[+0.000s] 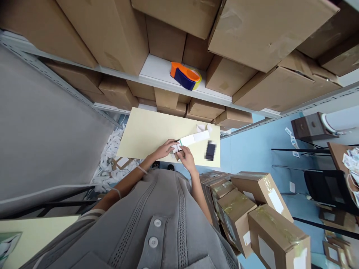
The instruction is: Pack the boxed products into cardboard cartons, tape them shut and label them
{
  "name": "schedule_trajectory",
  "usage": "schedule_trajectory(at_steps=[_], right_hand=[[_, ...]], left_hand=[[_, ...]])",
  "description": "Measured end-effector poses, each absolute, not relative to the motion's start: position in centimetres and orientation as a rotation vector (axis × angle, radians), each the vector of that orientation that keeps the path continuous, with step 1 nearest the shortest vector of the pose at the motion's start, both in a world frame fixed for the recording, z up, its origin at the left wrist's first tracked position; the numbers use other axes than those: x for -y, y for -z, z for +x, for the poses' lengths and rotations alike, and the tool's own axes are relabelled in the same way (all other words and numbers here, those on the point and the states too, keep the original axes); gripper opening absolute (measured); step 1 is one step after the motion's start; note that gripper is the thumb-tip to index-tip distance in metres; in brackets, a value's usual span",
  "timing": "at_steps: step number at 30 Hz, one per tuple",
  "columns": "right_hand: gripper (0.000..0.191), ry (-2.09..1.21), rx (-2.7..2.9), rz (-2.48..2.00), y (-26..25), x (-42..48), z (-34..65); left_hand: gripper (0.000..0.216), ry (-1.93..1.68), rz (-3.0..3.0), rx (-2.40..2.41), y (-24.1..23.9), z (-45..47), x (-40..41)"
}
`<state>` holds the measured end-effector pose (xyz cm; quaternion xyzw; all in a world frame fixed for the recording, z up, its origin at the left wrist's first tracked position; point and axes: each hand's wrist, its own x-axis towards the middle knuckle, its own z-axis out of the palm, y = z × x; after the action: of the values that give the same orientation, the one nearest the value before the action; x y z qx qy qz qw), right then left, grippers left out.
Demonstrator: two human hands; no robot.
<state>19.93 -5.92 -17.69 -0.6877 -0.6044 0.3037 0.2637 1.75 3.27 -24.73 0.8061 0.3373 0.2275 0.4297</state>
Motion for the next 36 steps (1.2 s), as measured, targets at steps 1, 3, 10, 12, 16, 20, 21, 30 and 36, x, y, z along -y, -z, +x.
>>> schedule_trajectory(at_steps=[1, 3, 10, 12, 16, 20, 21, 30, 36], right_hand=[[0.045, -0.868, 1.545, -1.805, 17.6, 5.9, 20.3], [0.049, -0.966, 1.361, -1.702, 17.5, 6.0, 20.6], [0.049, -0.851, 1.215, -1.793, 18.0, 4.1, 18.5], [0.049, -0.781, 1.179, -1.852, 18.5, 3.0, 17.9], [0.038, -0.772, 1.216, -1.891, 19.4, 1.1, 17.7], [0.034, -0.79, 1.216, -1.914, 20.1, 0.4, 17.9], [0.035, -0.805, 1.211, -1.922, 20.2, 0.3, 18.0], [0.039, -0.808, 1.207, -1.955, 20.1, 0.1, 17.2], [0.039, -0.737, 1.178, -2.071, 20.1, 0.0, 16.6]], left_hand=[[0.044, -0.575, 1.987, -0.853, 24.8, 1.7, -3.1], [0.047, -0.588, 1.941, -0.888, 25.0, 1.6, -2.7], [0.052, -0.575, 1.879, -1.012, 24.7, 1.9, -1.9], [0.051, -0.589, 1.866, -1.049, 24.5, 2.0, -1.6], [0.046, -0.684, 1.797, -1.115, 24.3, 2.0, -0.9], [0.041, -0.752, 1.728, -1.103, 24.4, 2.1, -0.7], [0.04, -0.754, 1.716, -1.1, 24.4, 2.1, -0.7], [0.043, -0.84, 1.615, -1.039, 24.5, 1.4, -0.2], [0.04, -0.841, 1.558, -1.033, 24.2, 1.2, 0.4]])
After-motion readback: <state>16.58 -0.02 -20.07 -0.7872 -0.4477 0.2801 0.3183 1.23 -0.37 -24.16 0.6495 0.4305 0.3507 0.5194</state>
